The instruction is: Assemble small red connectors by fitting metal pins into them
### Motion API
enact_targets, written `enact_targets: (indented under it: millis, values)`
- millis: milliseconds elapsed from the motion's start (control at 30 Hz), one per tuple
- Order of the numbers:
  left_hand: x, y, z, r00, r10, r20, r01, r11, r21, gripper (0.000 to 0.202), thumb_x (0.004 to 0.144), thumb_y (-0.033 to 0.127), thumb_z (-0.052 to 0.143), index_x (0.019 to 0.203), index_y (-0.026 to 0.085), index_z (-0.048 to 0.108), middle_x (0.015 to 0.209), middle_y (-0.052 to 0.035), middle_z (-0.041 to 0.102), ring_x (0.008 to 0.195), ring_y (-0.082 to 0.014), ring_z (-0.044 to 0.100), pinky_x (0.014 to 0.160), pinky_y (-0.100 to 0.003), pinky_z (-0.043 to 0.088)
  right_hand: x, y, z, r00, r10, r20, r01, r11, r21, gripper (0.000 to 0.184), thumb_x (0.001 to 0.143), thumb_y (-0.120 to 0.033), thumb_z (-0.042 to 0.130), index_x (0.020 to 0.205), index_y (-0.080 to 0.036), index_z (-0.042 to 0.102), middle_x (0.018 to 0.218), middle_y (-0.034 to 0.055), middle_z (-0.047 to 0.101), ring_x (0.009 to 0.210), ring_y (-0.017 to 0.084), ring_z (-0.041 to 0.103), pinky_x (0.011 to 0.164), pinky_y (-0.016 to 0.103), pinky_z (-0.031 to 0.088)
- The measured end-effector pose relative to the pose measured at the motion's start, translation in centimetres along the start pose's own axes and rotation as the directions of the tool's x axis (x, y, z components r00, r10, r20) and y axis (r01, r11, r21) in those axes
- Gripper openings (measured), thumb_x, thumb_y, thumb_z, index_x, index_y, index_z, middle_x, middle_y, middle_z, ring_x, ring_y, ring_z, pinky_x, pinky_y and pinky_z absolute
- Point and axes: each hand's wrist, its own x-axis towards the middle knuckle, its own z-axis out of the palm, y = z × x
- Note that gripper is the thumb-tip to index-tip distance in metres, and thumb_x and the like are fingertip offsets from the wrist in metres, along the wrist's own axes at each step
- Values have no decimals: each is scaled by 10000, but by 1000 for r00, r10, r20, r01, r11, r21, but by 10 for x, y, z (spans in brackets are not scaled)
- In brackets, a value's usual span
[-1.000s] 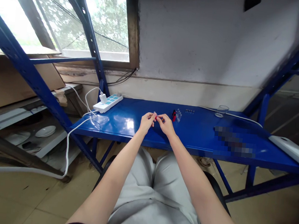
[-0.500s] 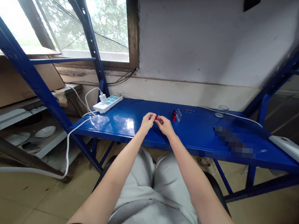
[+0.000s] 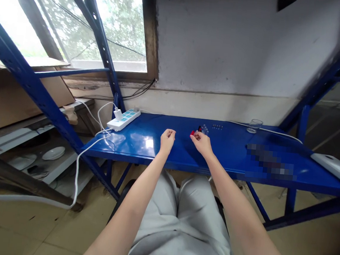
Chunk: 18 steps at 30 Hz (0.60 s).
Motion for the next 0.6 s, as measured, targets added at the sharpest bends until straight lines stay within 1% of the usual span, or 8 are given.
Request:
enact_targets:
  millis: [100,167,233,300,400,600]
  values:
    - [0,-4,0,997,83,4,-84,996,33,119,782,282,496,754,178,547,522,47,460,435,-55,399,437,-172,297,-1,12,-21,998,50,44,-41,984,-174,198,718,-373,567,689,-182,612,655,52,644,635,187,591,579,277,416]
    - [0,-5,-1,996,92,23,-93,995,41,121,779,290,500,756,180,546,524,46,466,439,-57,403,440,-172,301,-3,18,-32,996,64,54,-48,964,-263,185,716,-358,567,673,-185,615,647,51,640,617,182,585,548,265,392]
    - [0,-4,-1,995,89,33,-91,995,44,123,775,297,508,753,181,543,528,45,472,443,-58,407,443,-173,307,-4,23,-37,997,55,51,-37,951,-308,191,723,-362,561,674,-187,622,644,49,637,600,175,579,530,258,377]
    - [-1,-3,-1,996,79,35,-81,996,48,124,770,299,517,747,181,543,527,44,475,445,-60,411,445,-174,309,-4,27,-38,998,41,47,-24,945,-328,206,730,-373,554,676,-189,628,644,46,635,589,170,576,519,256,368]
    - [-1,-2,0,997,70,33,-72,996,57,122,765,297,520,743,179,545,517,45,473,443,-62,412,444,-176,309,-3,30,-34,999,32,43,-15,937,-348,212,739,-375,546,690,-191,638,649,43,636,593,169,574,511,255,359]
    - [1,-4,0,996,78,46,-81,994,68,125,767,301,512,748,182,542,510,47,470,438,-63,413,440,-175,307,1,32,-28,995,85,48,-59,914,-400,197,747,-369,554,727,-200,654,659,45,640,627,185,581,511,261,345]
